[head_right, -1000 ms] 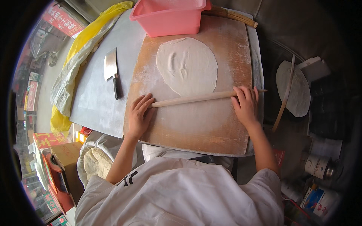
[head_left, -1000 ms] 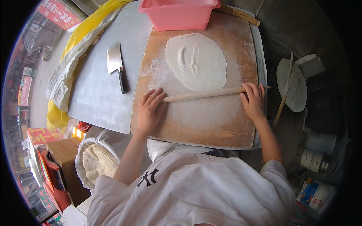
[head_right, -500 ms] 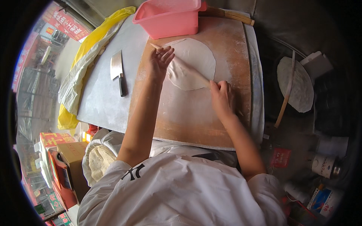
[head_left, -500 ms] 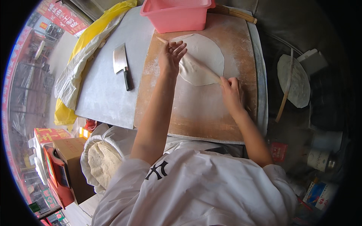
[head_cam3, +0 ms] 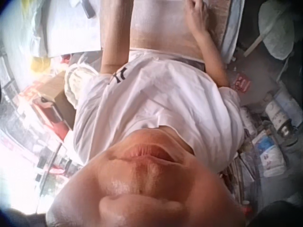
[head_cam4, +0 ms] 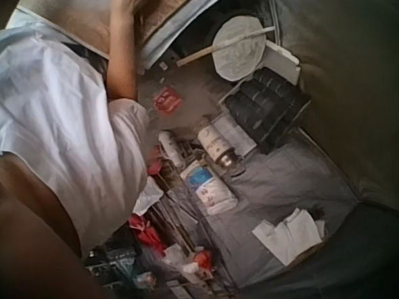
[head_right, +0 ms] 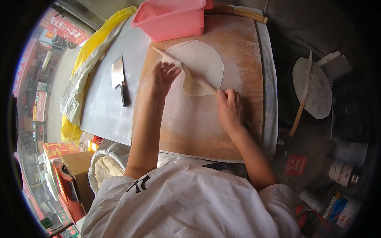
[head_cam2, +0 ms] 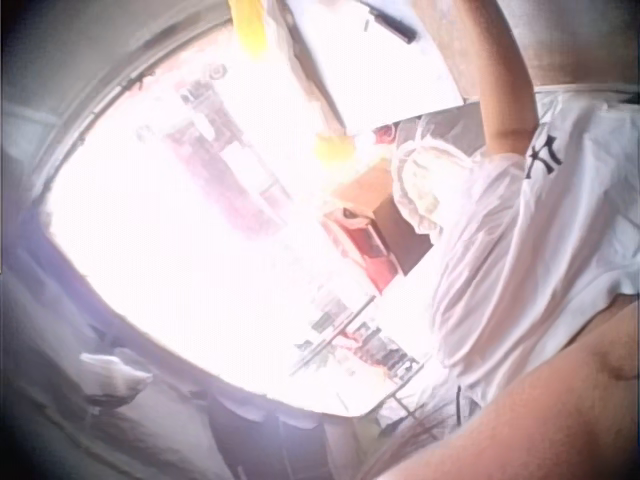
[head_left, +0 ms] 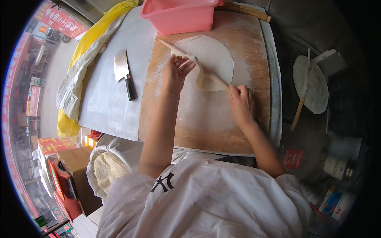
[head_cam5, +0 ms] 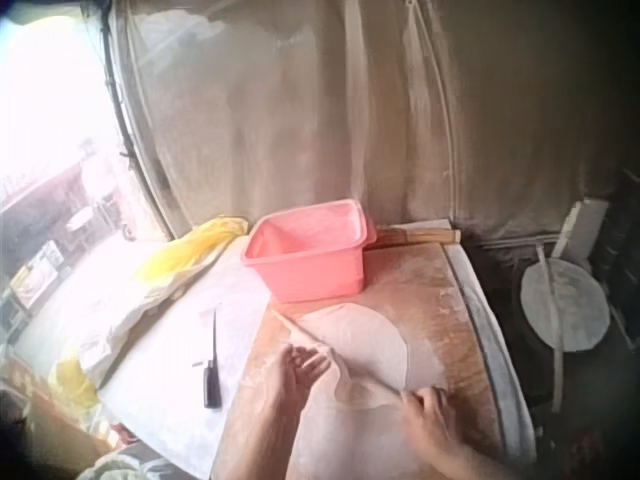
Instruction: The person rolls out dough into thin circular sheets using a rolling pin on a wooden board, then transfers the sheets to a cooking surface. The person also packages finished flatbreads into plastic bags and hands them to a customer.
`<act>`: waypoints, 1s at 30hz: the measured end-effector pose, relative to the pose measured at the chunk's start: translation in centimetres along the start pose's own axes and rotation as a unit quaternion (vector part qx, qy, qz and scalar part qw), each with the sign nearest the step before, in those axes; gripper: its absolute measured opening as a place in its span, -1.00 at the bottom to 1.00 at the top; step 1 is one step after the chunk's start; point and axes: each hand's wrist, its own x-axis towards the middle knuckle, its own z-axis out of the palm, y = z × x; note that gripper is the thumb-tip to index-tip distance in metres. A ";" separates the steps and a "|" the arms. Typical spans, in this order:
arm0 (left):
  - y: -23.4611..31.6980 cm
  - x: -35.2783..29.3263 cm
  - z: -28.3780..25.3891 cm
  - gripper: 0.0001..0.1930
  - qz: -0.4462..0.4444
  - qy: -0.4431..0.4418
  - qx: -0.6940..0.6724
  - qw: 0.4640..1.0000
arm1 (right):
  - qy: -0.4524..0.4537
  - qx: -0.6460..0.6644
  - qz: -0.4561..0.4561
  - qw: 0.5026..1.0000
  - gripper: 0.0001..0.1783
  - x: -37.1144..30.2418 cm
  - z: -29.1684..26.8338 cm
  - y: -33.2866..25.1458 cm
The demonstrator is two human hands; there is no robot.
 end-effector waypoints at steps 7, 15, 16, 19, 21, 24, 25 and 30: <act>-0.9 -1.3 -2.6 -0.36 0.375 -0.311 0.765 0.421 | 0.055 0.056 0.007 0.997 -0.74 -0.4 -8.4 3.6; -1.1 -3.4 -4.8 -0.40 0.402 -0.287 0.760 0.421 | -0.070 -0.169 0.610 0.771 0.07 -12.4 -17.0 26.4; -1.1 -3.2 -4.6 -0.40 0.409 -0.292 0.759 0.415 | -0.054 -0.070 0.625 0.776 0.03 -15.1 -15.0 31.0; -0.9 -2.9 -4.9 -0.39 0.399 -0.295 0.766 0.408 | 0.037 0.256 0.640 0.724 -0.30 -13.4 -11.1 32.2; -0.6 -3.0 -5.1 -0.38 0.376 -0.290 0.779 0.409 | 0.118 0.217 0.591 0.768 -0.40 -11.9 -10.6 30.9; -1.5 -2.9 -4.8 -0.37 0.383 -0.262 0.787 0.407 | 0.239 -0.051 0.483 0.841 -0.44 -11.6 -11.0 30.1; -1.7 -3.1 -4.6 -0.37 0.371 -0.257 0.793 0.410 | 0.222 -0.053 0.476 0.849 -0.44 -12.6 -11.3 29.6; -1.7 -3.3 -4.6 -0.37 0.374 -0.256 0.790 0.413 | 0.100 0.002 0.449 0.888 -0.40 -16.9 -9.2 24.9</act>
